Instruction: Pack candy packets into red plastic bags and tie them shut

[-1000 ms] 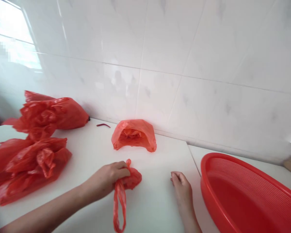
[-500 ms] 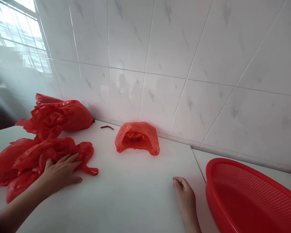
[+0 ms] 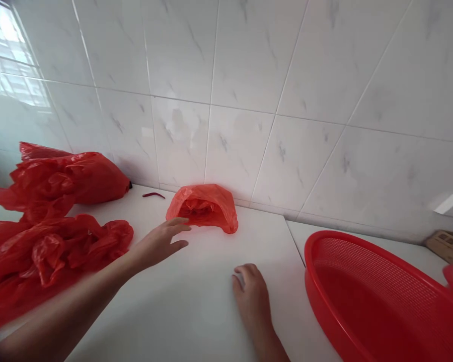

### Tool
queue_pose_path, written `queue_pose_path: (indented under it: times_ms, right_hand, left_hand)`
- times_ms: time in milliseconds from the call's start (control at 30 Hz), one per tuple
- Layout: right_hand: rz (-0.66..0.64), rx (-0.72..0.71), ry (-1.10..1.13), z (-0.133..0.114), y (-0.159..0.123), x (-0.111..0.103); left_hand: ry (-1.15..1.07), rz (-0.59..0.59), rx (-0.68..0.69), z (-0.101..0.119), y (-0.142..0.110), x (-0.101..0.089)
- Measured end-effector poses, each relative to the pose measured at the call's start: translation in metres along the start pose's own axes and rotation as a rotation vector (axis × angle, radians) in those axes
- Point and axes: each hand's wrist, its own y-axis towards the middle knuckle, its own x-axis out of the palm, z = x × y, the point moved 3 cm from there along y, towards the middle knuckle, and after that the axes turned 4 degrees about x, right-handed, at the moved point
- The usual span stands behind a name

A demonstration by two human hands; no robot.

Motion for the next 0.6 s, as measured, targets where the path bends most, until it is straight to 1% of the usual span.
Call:
queue_pose_path:
  times_ms: [67,100,200,267,367,433,533,600]
  right_hand:
    - [-0.074,-0.139,-0.089,-0.017,-0.004,0.012]
    - [-0.102,-0.167,-0.128,-0.023,-0.006,0.016]
    - [-0.131,-0.157,-0.181,-0.029,-0.006,0.021]
    - [-0.126,-0.147,-0.176,-0.027,-0.006,0.021]
    - [-0.094,-0.180,-0.162,-0.018,-0.004,0.023]
    - [-0.024,-0.215,-0.143,-0.013,0.000,0.026]
    - [0.103,-0.249,-0.121,-0.009,0.009,0.031]
    - [0.121,-0.257,-0.139,-0.011,0.015,0.034]
  left_hand:
    - [-0.053,-0.044,0.012,0.001,0.021,0.024]
    - [-0.056,-0.045,0.005,-0.001,0.030,0.034]
    - [-0.042,-0.025,-0.039,-0.006,0.053,0.059]
    - [-0.037,-0.027,-0.056,-0.007,0.059,0.070]
    - [-0.052,-0.067,-0.007,0.003,0.052,0.081]
    - [-0.080,-0.110,0.062,0.017,0.040,0.083]
    - [-0.117,-0.148,0.142,0.038,0.024,0.080]
    - [-0.119,-0.124,0.157,0.046,0.019,0.073]
